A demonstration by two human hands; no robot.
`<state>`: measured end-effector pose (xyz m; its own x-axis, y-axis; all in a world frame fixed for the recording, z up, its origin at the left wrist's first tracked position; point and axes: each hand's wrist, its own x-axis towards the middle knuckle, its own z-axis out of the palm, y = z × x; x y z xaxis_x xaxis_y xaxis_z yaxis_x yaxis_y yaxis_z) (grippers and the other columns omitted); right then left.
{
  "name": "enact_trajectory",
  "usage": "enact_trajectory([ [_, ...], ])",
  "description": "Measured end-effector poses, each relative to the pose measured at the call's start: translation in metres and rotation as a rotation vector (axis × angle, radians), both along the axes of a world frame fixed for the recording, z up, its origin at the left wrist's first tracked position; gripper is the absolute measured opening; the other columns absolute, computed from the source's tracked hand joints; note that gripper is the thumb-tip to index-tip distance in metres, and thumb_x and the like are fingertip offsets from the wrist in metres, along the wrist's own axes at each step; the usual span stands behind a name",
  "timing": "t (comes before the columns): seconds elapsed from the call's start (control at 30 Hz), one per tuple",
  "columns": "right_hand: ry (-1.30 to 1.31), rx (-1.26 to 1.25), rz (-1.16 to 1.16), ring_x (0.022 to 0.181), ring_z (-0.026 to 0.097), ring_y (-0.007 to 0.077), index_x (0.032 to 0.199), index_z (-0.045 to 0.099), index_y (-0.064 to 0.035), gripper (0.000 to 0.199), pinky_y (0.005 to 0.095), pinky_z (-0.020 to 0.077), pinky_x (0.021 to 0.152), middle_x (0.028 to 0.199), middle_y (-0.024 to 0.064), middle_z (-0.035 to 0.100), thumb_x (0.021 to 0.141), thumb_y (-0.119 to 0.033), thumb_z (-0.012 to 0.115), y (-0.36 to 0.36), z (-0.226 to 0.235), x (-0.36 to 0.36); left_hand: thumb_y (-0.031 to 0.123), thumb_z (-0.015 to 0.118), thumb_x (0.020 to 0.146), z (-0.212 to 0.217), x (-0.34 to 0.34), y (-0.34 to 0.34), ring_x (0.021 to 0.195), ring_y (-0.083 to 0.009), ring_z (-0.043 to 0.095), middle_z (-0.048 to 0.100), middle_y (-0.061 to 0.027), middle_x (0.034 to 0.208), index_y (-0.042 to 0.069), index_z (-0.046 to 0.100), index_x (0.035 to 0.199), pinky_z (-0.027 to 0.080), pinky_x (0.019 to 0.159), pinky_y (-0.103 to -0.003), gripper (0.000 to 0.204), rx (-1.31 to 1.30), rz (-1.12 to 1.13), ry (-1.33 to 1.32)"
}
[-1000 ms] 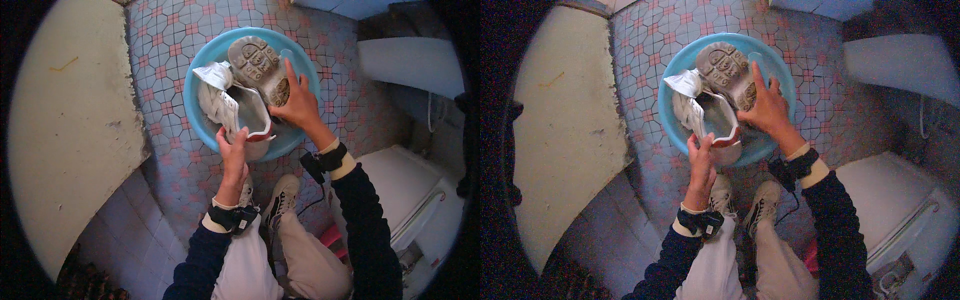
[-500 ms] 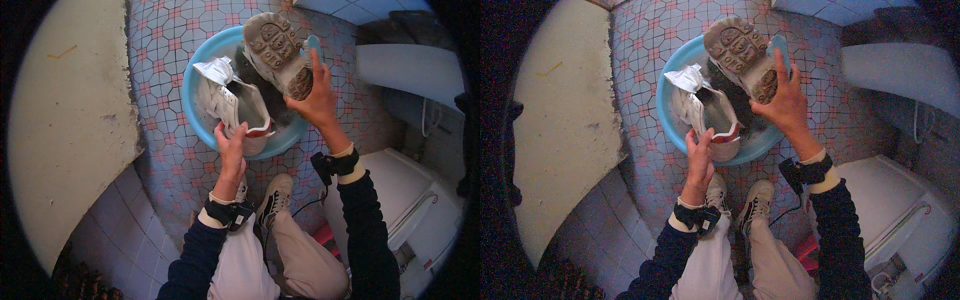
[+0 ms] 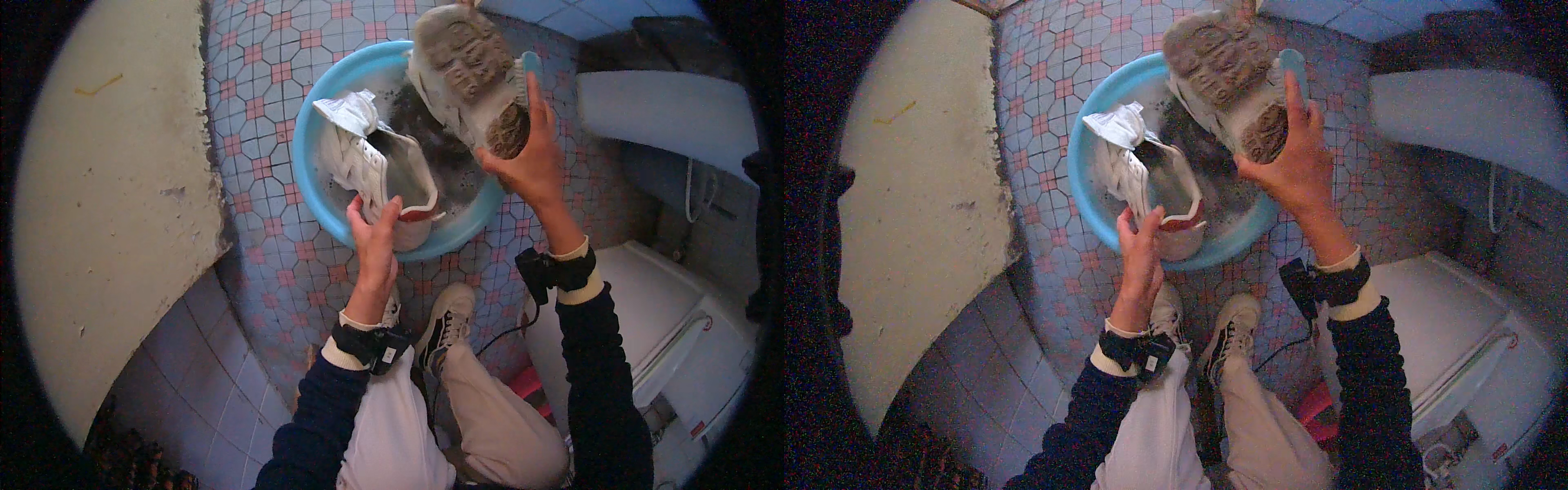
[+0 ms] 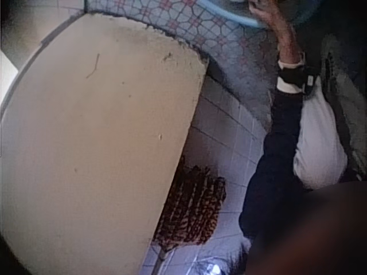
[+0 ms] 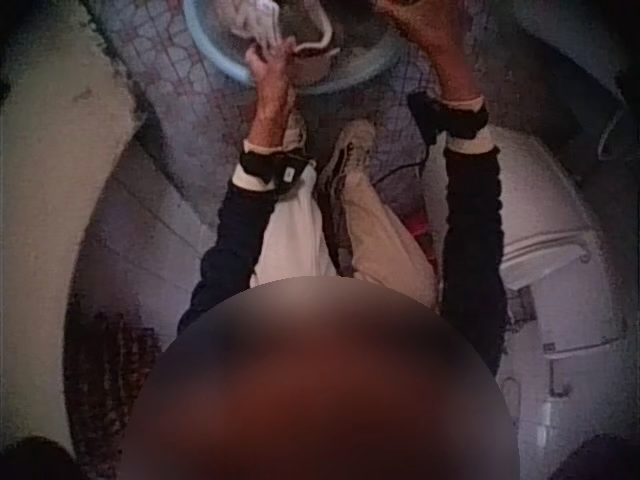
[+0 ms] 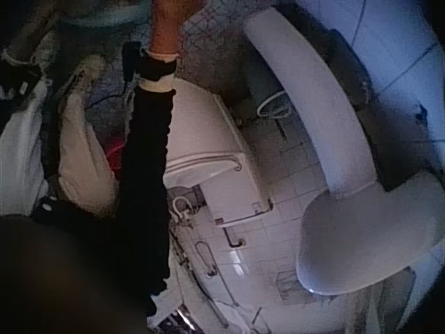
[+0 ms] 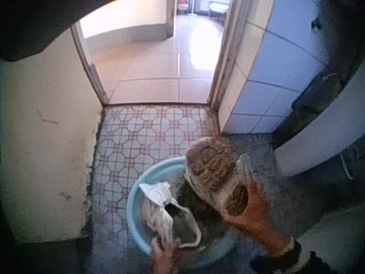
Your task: The person scrubs a white sneaker with a blue brush in a basin of soapy water. They clean the interior, sole, and upper surfaces, then place the shoe aside and continue scrubbing the second sneaker.
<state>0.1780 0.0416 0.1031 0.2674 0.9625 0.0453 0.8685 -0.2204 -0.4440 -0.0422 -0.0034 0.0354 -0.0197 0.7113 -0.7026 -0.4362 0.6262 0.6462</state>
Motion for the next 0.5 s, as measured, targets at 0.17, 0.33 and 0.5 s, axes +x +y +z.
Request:
enact_trajectory([
  [0.17,0.675,-0.056,-0.166,0.110,0.051,0.0293,0.142,0.015,-0.0103,0.104,0.0387,0.0455,0.088,0.128,0.0208,0.043,0.061,-0.029,0.079,-0.004,-0.007,0.024,0.021,0.071,0.075,-0.002,0.000,-0.002,0.111,-0.0225,0.043,0.040,-0.0169,0.123,-0.002,0.023,0.129,0.034,0.095,-0.033,0.076,0.003,-0.009,-0.016],
  [0.33,0.933,-0.189,-0.367,0.111,0.050,0.0262,0.142,0.015,-0.0072,0.103,0.0358,0.0429,0.091,0.128,0.0186,0.044,0.063,-0.027,0.079,-0.011,-0.006,0.041,0.022,0.072,0.075,-0.004,0.000,-0.002,0.111,-0.0225,0.043,0.040,-0.0170,0.124,-0.002,0.023,0.129,0.034,0.096,-0.033,0.077,0.006,-0.010,-0.013],
  [0.5,0.552,-0.093,-0.197,0.119,0.042,0.0297,0.142,0.015,-0.0062,0.107,0.0380,0.0346,0.100,0.132,0.0212,0.039,0.059,-0.026,0.080,-0.012,0.007,0.046,0.023,0.072,0.075,-0.004,0.000,-0.003,0.112,-0.0225,0.043,0.040,-0.0167,0.124,-0.001,0.023,0.130,0.033,0.096,-0.033,0.078,-0.005,-0.012,-0.004],
])
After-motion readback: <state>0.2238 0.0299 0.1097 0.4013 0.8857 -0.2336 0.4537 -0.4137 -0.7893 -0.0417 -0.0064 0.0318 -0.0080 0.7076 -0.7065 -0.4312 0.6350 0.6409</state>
